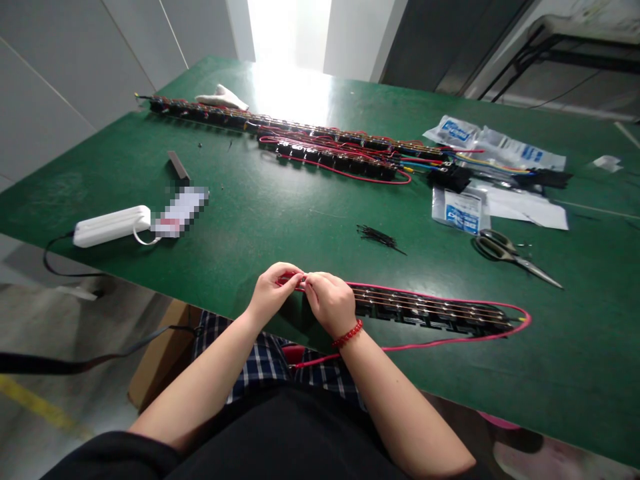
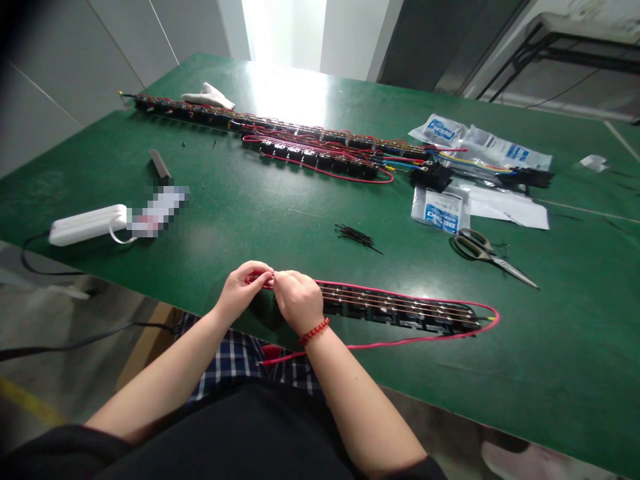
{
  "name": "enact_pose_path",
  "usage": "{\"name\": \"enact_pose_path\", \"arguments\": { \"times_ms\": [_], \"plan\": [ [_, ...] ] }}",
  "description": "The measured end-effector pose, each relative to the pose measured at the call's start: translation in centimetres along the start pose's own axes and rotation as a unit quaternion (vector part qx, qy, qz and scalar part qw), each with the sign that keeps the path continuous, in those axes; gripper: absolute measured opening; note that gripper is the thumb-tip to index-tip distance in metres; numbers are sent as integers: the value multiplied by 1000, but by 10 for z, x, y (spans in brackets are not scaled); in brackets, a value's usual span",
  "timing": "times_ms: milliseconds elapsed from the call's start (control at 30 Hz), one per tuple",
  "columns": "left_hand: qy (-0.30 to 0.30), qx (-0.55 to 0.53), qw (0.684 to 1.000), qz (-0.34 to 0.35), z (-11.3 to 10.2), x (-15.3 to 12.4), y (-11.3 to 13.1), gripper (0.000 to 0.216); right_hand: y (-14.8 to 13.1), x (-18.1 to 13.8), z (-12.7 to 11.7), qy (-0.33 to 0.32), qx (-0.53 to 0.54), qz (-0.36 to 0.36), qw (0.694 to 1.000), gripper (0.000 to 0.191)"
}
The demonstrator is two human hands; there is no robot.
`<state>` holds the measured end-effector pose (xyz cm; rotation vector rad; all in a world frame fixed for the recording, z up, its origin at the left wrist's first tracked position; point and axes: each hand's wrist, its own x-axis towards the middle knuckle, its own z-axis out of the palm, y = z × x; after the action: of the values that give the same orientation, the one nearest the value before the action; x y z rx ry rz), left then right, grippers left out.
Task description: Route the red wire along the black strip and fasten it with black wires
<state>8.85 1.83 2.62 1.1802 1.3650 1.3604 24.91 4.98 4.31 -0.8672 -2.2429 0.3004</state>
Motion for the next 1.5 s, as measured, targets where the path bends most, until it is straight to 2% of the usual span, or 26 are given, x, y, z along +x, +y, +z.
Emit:
{"name": "enact_pose_path", "arguments": {
  "times_ms": [233, 600, 1500],
  "plan": [
    [-14, -25, 1000, 4, 0, 0, -1, 19, 1, -1, 0, -2, 1, 0, 1000, 12],
    [-21, -6, 999, 27, -3, -1, 2, 19, 1, 0, 1, 10, -2, -11, 1000, 11],
    [-13, 55, 998, 18, -5, -2, 7, 21, 0, 0, 0, 7, -13, -26, 1000, 14]
  ]
}}
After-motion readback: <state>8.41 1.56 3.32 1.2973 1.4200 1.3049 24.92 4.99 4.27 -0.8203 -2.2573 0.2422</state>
